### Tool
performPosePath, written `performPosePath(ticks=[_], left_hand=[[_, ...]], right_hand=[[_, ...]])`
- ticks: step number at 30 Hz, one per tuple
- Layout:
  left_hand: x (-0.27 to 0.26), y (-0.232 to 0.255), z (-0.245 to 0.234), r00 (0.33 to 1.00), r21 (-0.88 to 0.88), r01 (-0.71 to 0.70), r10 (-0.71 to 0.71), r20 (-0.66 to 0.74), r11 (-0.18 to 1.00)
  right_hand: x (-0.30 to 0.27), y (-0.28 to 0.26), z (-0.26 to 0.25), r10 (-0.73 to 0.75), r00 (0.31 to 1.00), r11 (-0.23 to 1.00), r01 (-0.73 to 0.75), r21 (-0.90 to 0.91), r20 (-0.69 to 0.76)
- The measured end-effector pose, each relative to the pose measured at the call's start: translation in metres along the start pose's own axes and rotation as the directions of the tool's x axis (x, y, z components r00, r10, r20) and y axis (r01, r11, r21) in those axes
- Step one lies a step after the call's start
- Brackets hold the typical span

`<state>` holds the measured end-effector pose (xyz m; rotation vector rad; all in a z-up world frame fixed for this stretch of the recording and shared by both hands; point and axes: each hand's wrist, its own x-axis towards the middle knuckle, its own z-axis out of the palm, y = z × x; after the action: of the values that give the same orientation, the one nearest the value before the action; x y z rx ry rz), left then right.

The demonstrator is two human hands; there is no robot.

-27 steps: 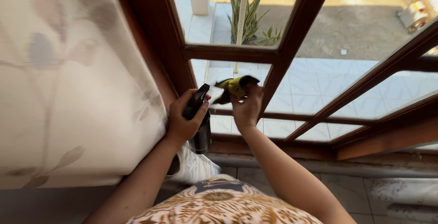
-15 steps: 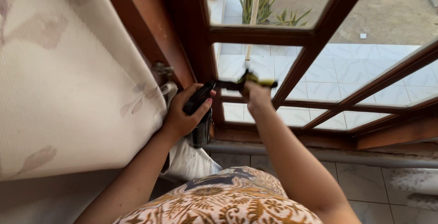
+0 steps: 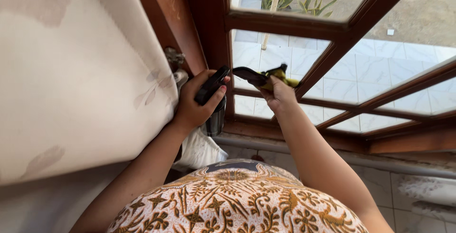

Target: The person cleans a multi-pane window with a wooden frame using a spray bottle and a cloth. They repeatedly spray the glass and wipe it down, focusing on the lower sections of the window. The task involves methodical cleaning of the glass surface and the wooden frame.

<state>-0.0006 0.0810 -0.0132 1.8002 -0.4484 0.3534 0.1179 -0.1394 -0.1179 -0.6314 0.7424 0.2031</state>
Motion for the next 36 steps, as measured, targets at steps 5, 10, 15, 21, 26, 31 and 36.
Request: performPosePath(ticks=[5,10,15,21,26,31,36], left_hand=[[0.003,-0.003,0.007,0.997,-0.045,0.067,-0.068,-0.026,0.997],[0.008,-0.001,0.014,0.996,-0.048,0.049,-0.053,-0.071,0.998],[0.01,0.001,0.022,0.991,-0.008,0.054,-0.055,-0.118,0.998],[0.01,-0.002,0.029,0.989,0.018,0.047,-0.044,-0.14,0.999],[0.009,-0.004,0.034,0.988,0.016,0.036,-0.033,-0.153,0.999],[0.009,-0.004,0.039,0.982,0.002,0.098,-0.097,-0.162,0.995],[0.007,-0.008,0.041,0.98,0.006,0.113,-0.111,-0.165,0.994]], right_hand=[[-0.031,-0.063,0.004,-0.139,0.937,0.99,0.14,0.02,0.32],[-0.005,-0.047,-0.01,-0.098,0.981,0.995,0.096,0.018,0.168],[0.003,-0.048,-0.014,0.16,0.987,0.982,-0.16,0.104,0.012],[-0.029,-0.113,0.003,0.092,0.903,0.986,-0.14,0.086,0.419],[-0.007,-0.076,-0.007,0.189,0.956,0.978,-0.205,0.049,0.223],[0.0,-0.086,-0.014,0.28,0.927,0.954,-0.297,0.035,0.25],[-0.006,-0.126,-0.024,0.226,0.85,0.972,-0.167,-0.163,0.475]])
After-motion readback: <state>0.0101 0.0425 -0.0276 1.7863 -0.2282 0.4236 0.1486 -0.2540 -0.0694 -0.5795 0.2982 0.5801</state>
